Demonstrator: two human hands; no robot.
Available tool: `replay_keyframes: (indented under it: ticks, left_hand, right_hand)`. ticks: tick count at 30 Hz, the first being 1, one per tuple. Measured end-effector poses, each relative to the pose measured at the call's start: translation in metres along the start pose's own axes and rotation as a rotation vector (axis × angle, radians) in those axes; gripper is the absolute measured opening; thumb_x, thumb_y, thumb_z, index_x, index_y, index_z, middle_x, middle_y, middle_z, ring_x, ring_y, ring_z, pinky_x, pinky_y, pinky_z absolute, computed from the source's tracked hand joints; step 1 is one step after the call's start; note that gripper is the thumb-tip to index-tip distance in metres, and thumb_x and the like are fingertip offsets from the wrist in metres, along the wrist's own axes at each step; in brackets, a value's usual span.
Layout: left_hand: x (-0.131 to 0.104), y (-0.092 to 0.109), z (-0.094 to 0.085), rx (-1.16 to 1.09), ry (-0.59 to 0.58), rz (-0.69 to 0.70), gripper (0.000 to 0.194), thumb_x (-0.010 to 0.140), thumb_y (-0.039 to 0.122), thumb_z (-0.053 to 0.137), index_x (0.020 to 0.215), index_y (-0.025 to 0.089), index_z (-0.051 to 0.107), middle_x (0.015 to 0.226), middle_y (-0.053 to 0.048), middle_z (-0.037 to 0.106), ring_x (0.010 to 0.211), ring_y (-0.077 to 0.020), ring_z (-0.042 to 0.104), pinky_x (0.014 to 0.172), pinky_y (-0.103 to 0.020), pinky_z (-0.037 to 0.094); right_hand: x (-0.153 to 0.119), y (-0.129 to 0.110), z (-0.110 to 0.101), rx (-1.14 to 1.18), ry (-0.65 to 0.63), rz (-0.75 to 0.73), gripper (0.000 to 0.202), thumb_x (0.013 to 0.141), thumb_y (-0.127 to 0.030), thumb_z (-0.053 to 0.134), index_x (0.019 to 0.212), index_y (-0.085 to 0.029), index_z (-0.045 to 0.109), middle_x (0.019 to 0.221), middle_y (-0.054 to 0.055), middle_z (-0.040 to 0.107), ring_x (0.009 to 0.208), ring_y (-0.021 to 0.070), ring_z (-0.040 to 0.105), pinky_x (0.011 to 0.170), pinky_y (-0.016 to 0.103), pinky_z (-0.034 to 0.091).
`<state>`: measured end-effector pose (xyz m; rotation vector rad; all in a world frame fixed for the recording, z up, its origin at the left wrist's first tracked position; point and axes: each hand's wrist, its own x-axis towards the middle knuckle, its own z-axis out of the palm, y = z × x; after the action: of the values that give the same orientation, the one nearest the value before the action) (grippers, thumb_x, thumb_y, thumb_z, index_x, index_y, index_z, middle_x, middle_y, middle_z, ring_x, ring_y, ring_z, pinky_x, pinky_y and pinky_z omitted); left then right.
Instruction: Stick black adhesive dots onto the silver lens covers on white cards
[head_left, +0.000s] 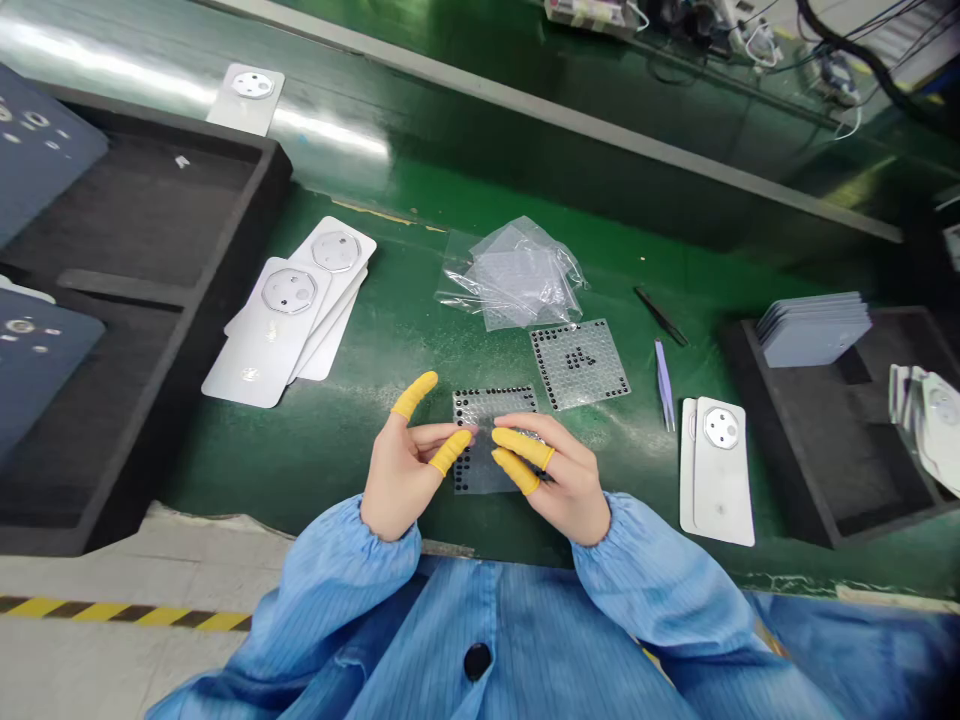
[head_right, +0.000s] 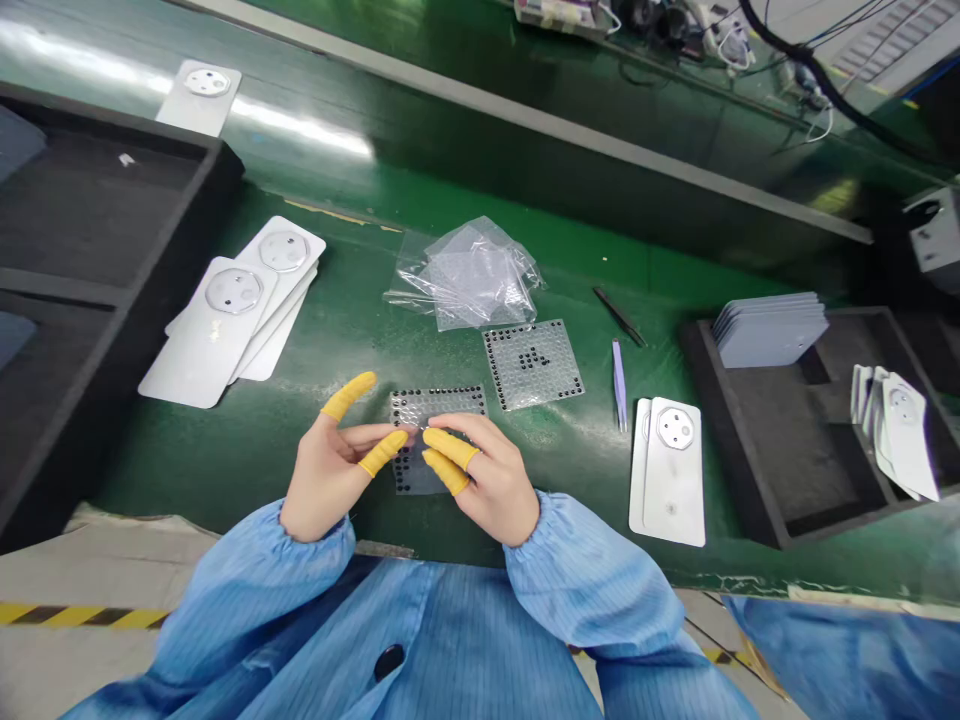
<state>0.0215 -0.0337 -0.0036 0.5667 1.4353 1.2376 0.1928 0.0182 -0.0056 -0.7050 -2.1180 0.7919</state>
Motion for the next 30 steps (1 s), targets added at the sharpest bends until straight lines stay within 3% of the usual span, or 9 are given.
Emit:
replay_keyframes:
  ticks: [3,6,11,16,22,25,27,28,30]
  left_hand:
    - [-0.001,-0.005,0.001,0.042,-0.056,-0.008,0.071,0.065,0.031,0.079,0.125,0.007,0.049,0.082,-0.01,0.077,0.081,-0.0234,0.074,0.079,-0.031,0.061]
    - [-0.001,-0.017,-0.001,0.146,-0.054,0.091,0.061,0.069,0.023,0.074,0.124,0.01,0.054,0.088,-0.007,0.077,0.083,-0.0218,0.074,0.082,-0.03,0.06]
    - [-0.002,-0.032,-0.006,0.432,-0.077,0.273,0.039,0.077,0.017,0.061,0.116,0.017,0.062,0.093,-0.004,0.077,0.085,-0.0208,0.074,0.083,-0.031,0.059]
    - [0.004,-0.03,-0.007,0.652,-0.103,0.397,0.027,0.077,0.014,0.058,0.098,0.022,0.071,0.089,-0.002,0.077,0.078,-0.0209,0.074,0.075,-0.03,0.06]
    - [0.005,-0.025,-0.004,0.717,-0.153,0.38,0.029,0.078,0.016,0.061,0.105,0.021,0.068,0.095,-0.003,0.076,0.081,-0.0166,0.073,0.078,-0.025,0.058]
    - [0.011,-0.001,-0.018,0.729,-0.216,0.339,0.06,0.061,0.032,0.081,0.117,0.02,0.062,0.089,-0.003,0.076,0.074,-0.0174,0.072,0.063,-0.023,0.058]
    - [0.028,0.035,-0.034,0.784,-0.195,0.336,0.079,0.042,0.04,0.09,0.114,0.02,0.065,0.088,-0.005,0.076,0.076,-0.0219,0.071,0.063,-0.027,0.058]
    - [0.042,0.059,-0.042,0.836,-0.139,0.345,0.076,0.04,0.04,0.09,0.11,0.021,0.067,0.089,-0.005,0.075,0.077,-0.0228,0.07,0.066,-0.03,0.057]
    - [0.076,0.112,-0.054,0.874,0.049,0.362,0.047,0.057,0.037,0.085,0.096,0.017,0.07,0.085,-0.005,0.072,0.071,-0.0196,0.068,0.07,-0.034,0.056]
  right_hand:
    - [0.011,0.002,0.004,-0.037,-0.053,-0.052,0.025,0.088,-0.011,0.054,0.111,-0.019,0.061,0.105,0.01,0.065,0.097,0.0173,0.063,0.081,0.034,0.057]
    - [0.014,0.009,0.008,-0.091,-0.15,-0.107,0.022,0.09,-0.011,0.05,0.109,-0.017,0.06,0.104,0.011,0.065,0.095,0.0177,0.063,0.079,0.034,0.058]
    - [0.008,0.009,0.009,-0.107,-0.114,-0.155,0.023,0.09,-0.009,0.049,0.11,-0.013,0.058,0.105,0.015,0.063,0.098,0.0198,0.062,0.08,0.034,0.058]
    - [0.002,0.016,0.017,-0.147,-0.094,-0.212,0.026,0.087,-0.003,0.046,0.11,-0.012,0.056,0.105,0.017,0.063,0.102,0.0219,0.062,0.082,0.035,0.058]
    - [0.003,0.037,0.022,-0.022,0.034,0.091,0.016,0.089,-0.01,0.046,0.101,-0.017,0.056,0.096,0.01,0.063,0.087,0.0158,0.064,0.07,0.026,0.059]
    - [0.002,0.04,0.016,-0.107,0.136,0.042,0.019,0.088,-0.009,0.049,0.104,-0.016,0.058,0.099,0.011,0.063,0.093,0.0166,0.064,0.078,0.027,0.057]
    - [0.003,0.039,0.013,-0.139,0.14,-0.036,0.022,0.088,-0.008,0.048,0.107,-0.014,0.058,0.1,0.012,0.064,0.096,0.0169,0.064,0.083,0.028,0.056]
    - [0.004,0.038,0.012,-0.136,0.134,-0.061,0.023,0.088,-0.008,0.048,0.108,-0.013,0.058,0.099,0.013,0.064,0.095,0.017,0.064,0.082,0.027,0.056]
    - [0.005,0.037,0.01,-0.11,0.129,-0.078,0.023,0.088,-0.007,0.049,0.108,-0.012,0.058,0.098,0.013,0.064,0.093,0.017,0.065,0.078,0.025,0.057]
